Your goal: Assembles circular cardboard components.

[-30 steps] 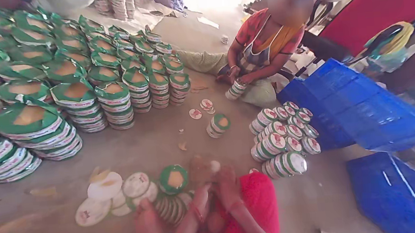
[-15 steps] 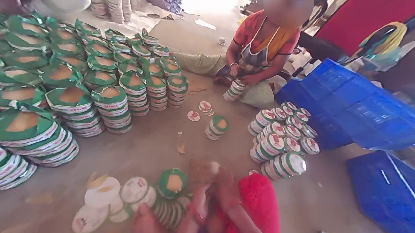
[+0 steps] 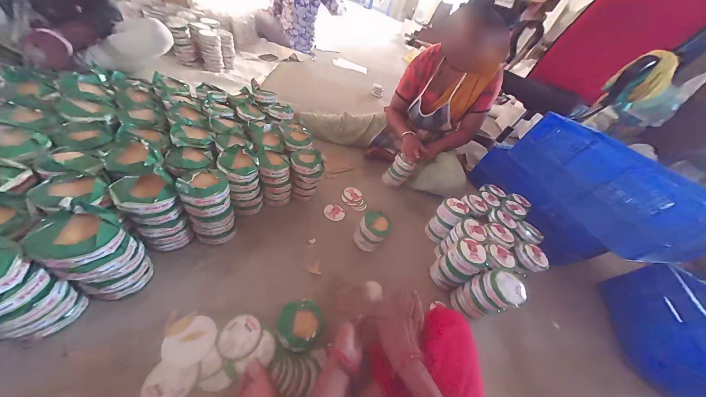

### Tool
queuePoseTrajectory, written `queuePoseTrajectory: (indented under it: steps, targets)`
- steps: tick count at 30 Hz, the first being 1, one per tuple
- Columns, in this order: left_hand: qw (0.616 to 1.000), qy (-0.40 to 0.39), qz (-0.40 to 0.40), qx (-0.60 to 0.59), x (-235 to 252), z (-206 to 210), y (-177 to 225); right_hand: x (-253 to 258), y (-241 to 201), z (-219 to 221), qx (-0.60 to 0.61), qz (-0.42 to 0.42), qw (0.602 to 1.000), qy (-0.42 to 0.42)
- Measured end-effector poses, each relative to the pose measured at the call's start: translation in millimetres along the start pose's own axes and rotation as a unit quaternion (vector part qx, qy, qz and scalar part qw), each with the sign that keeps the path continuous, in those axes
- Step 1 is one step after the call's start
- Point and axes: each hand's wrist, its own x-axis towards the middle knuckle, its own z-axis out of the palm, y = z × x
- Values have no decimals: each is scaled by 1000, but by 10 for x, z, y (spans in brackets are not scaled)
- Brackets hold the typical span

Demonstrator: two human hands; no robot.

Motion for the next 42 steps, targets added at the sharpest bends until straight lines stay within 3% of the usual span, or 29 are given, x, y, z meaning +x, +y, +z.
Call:
queuePoseTrajectory:
  steps: [5,7,9,11,12,14,17,20,22,25,27,30,35,39,42]
  targets:
    - [988,-10,99,121,-165,23,99,37,144,64,182,-74,978,75]
    - [960,-55,191,195,-449,-136,161,44,176,127,246,-111,959,85]
    - [898,-40,313,307,-674,-432,270,36,85,157,286,-159,943,62]
    - [799,58,388,455,-843,-752,453,28,-104,188,286,-206,936,13]
    - [755,115,401,506,-858,-887,523,34,-209,230,279,-229,933,-10]
    - [726,184,360,556,-825,-1059,630,75,-465,271,243,-265,931,-63]
    - [728,210,247,605,-764,-1137,680,158,-781,288,173,-263,941,-127]
    - [721,207,210,627,-751,-1131,681,172,-922,309,92,-266,944,-172]
    - [736,199,230,605,-726,-1182,678,147,-947,305,115,-283,938,-164]
    - [791,162,277,521,-666,-1344,690,93,-921,330,191,-325,920,-110]
    - [832,140,300,445,-655,-1451,731,23,-928,350,165,-344,918,-103]
    - [890,132,290,326,-736,-1525,825,-93,-1001,352,83,-348,920,-160]
    - [900,175,317,243,-806,-1570,911,-287,-936,314,126,-398,908,-43]
    - [904,195,315,213,-878,-1526,959,-446,-860,282,2,-385,916,-114]
    - [905,193,324,198,-890,-1523,967,-517,-742,252,37,-398,914,-71]
